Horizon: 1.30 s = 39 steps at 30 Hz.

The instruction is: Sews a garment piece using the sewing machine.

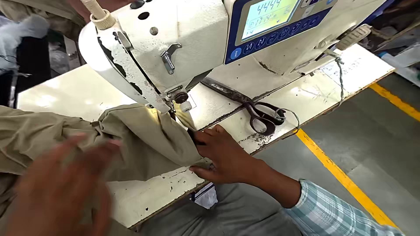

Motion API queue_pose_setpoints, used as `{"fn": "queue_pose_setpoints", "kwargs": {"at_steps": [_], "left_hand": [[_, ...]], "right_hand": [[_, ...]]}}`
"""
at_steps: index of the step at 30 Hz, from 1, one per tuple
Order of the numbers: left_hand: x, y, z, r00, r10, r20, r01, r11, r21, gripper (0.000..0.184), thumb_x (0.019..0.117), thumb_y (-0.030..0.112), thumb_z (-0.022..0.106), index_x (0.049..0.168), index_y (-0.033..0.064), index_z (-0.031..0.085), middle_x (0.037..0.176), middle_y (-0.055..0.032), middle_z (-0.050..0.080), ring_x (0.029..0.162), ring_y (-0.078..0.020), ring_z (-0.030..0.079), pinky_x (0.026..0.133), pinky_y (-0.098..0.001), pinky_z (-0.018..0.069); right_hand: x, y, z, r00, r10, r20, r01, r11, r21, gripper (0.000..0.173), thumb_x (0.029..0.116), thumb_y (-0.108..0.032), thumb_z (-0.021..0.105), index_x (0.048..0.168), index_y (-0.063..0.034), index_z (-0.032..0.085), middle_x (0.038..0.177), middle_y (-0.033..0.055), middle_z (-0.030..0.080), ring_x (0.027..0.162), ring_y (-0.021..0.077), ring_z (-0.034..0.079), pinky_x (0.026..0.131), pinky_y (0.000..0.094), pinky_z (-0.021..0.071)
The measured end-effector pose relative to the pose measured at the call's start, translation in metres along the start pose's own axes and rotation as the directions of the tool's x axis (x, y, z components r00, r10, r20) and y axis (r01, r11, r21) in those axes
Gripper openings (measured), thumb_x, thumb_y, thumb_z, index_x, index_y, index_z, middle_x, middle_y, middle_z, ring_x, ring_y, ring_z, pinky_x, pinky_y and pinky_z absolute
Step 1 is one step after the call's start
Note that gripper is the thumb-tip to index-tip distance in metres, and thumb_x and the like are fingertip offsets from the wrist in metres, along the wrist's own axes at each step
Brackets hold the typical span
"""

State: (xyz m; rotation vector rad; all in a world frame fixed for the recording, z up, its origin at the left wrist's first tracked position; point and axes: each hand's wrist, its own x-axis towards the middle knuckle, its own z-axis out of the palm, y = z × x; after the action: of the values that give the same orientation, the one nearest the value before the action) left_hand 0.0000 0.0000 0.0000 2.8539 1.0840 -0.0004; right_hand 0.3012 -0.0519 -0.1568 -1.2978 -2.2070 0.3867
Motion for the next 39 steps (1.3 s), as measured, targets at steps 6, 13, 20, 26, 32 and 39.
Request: {"fn": "queue_pose_setpoints", "kwargs": {"at_steps": [6,13,20,26,32,39], "left_hand": [[0.090,0.075,0.073,0.941,0.160,-0.299,-0.171,0.985,-0.009,0.036,0.1035,0.029,0.047,0.098,0.0088,0.076,0.109,-0.0070,0.076,0.123,-0.0311,0.065,0.105,-0.0540,0.0497],[0.118,0.053,0.075,0.993,-0.073,-0.088,0.081,0.993,0.089,0.034,0.0761,0.019,0.085,0.103,0.0060,0.069,0.096,-0.0115,0.071,0.087,-0.0316,0.069,0.080,-0.0578,0.0499],[0.108,0.036,0.067,0.989,0.130,-0.068,-0.101,0.941,0.322,0.016,0.0947,0.012,0.062,0.095,0.0072,0.077,0.098,-0.0103,0.076,0.113,-0.0364,0.068,0.102,-0.0667,0.0427],[0.105,0.047,0.107,0.917,-0.024,-0.398,0.018,1.000,-0.020,0.027,0.0948,0.031,0.057,0.090,0.0112,0.074,0.089,-0.0037,0.073,0.108,-0.0312,0.061,0.093,-0.0518,0.0378],[0.104,0.052,0.120,0.905,-0.150,-0.399,0.112,0.987,-0.117,0.026,0.0890,0.021,0.059,0.105,0.0125,0.078,0.097,-0.0041,0.075,0.117,-0.0361,0.057,0.095,-0.0568,0.0352],[0.103,0.053,0.124,0.881,-0.222,-0.417,0.183,0.974,-0.131,0.027,0.0920,0.027,0.059,0.106,0.0185,0.080,0.109,-0.0034,0.073,0.124,-0.0349,0.053,0.099,-0.0575,0.0341]], "right_hand": [[0.000,0.000,-0.003,0.998,-0.051,0.041,0.052,0.998,-0.028,0.045,0.0896,-0.060,0.065,0.105,-0.0188,0.075,0.111,-0.0001,0.068,0.099,0.0164,0.061,0.080,0.0398,0.0430],[0.002,0.003,-0.006,0.995,-0.018,0.096,0.011,0.997,0.074,0.043,0.0929,-0.062,0.064,0.114,-0.0262,0.076,0.100,-0.0047,0.063,0.093,0.0126,0.057,0.081,0.0372,0.0403],[0.004,0.002,-0.003,0.996,0.031,0.083,-0.040,0.993,0.112,0.044,0.0913,-0.067,0.064,0.101,-0.0265,0.077,0.093,-0.0076,0.062,0.089,0.0087,0.057,0.081,0.0359,0.0410],[-0.001,0.009,-0.015,0.994,-0.001,0.113,-0.034,0.951,0.308,0.035,0.0994,-0.049,0.063,0.105,-0.0172,0.076,0.102,-0.0041,0.065,0.094,0.0095,0.059,0.085,0.0369,0.0429],[0.023,-0.014,-0.035,0.884,0.463,-0.059,-0.440,0.870,0.221,0.035,0.0865,-0.034,0.075,0.112,-0.0133,0.064,0.097,0.0020,0.062,0.064,0.0136,0.060,0.052,0.0338,0.0512],[0.056,-0.005,-0.032,0.903,0.429,0.023,-0.425,0.899,-0.104,0.018,0.0962,-0.022,0.065,0.105,-0.0064,0.066,0.078,0.0077,0.064,0.069,0.0260,0.066,0.058,0.0447,0.0523]]}}
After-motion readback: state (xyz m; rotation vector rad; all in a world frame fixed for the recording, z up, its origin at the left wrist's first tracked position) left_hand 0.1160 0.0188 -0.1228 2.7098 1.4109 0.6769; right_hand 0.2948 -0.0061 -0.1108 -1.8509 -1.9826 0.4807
